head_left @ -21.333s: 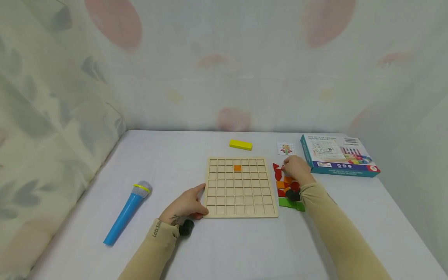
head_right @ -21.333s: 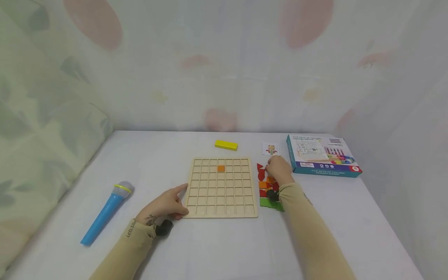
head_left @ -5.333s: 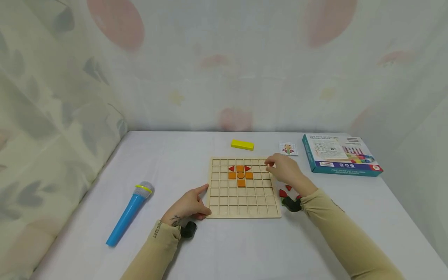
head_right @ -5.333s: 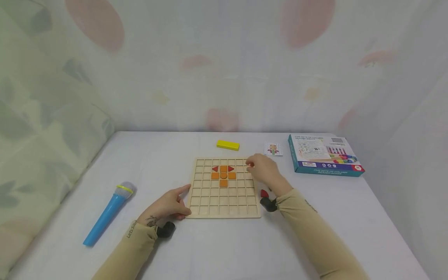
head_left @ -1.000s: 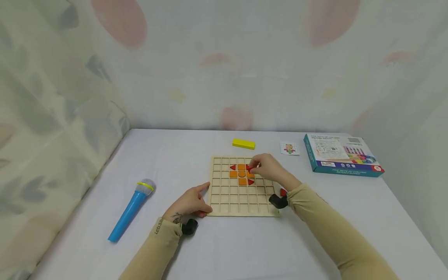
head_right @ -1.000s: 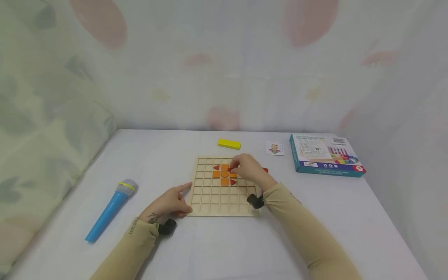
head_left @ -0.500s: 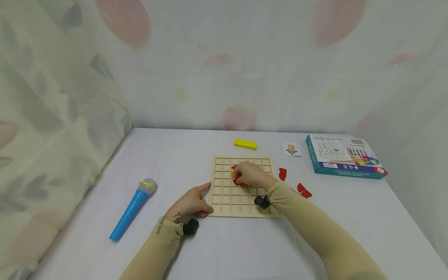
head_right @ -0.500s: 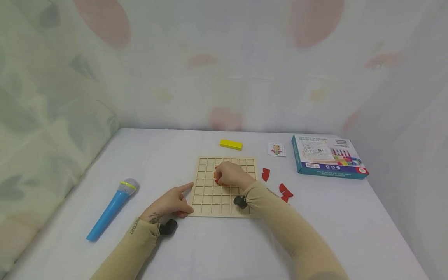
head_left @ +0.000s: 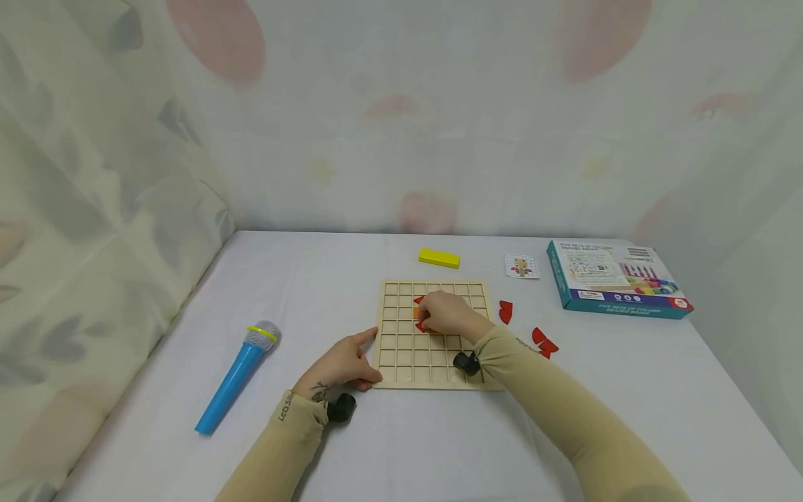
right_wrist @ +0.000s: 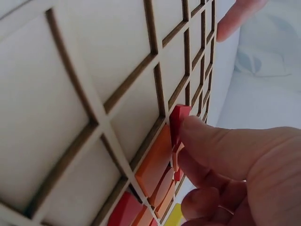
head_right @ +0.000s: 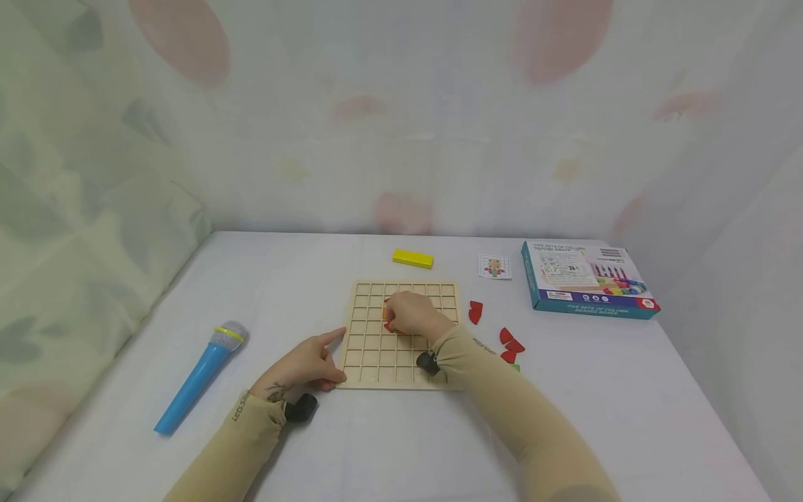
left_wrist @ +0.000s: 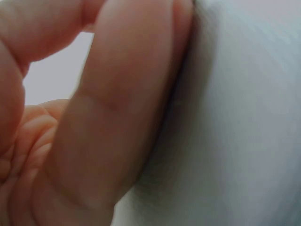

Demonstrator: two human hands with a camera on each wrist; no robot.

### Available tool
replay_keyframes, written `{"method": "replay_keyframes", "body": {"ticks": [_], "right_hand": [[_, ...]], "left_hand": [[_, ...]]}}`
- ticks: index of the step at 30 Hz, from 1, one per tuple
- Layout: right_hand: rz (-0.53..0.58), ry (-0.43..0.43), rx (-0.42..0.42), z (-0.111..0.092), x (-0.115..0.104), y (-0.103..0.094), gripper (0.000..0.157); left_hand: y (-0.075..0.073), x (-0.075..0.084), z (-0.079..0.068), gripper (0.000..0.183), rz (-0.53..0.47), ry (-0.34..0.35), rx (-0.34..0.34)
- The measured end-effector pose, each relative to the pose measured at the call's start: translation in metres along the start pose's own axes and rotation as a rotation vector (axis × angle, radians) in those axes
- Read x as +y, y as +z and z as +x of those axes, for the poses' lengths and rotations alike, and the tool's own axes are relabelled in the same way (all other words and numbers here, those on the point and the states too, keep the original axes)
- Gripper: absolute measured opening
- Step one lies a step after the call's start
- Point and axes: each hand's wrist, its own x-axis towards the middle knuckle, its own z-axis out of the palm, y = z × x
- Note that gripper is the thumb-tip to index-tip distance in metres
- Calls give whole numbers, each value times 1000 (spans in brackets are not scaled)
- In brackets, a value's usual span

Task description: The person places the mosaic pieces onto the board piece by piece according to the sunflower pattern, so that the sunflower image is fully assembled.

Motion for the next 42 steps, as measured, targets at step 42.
{"method": "replay_keyframes", "body": {"ticks": [42], "right_hand": [[143,229,21,-160,96,-10,19]], "left_hand": [[0,4,0,95,64,-36,22]]}}
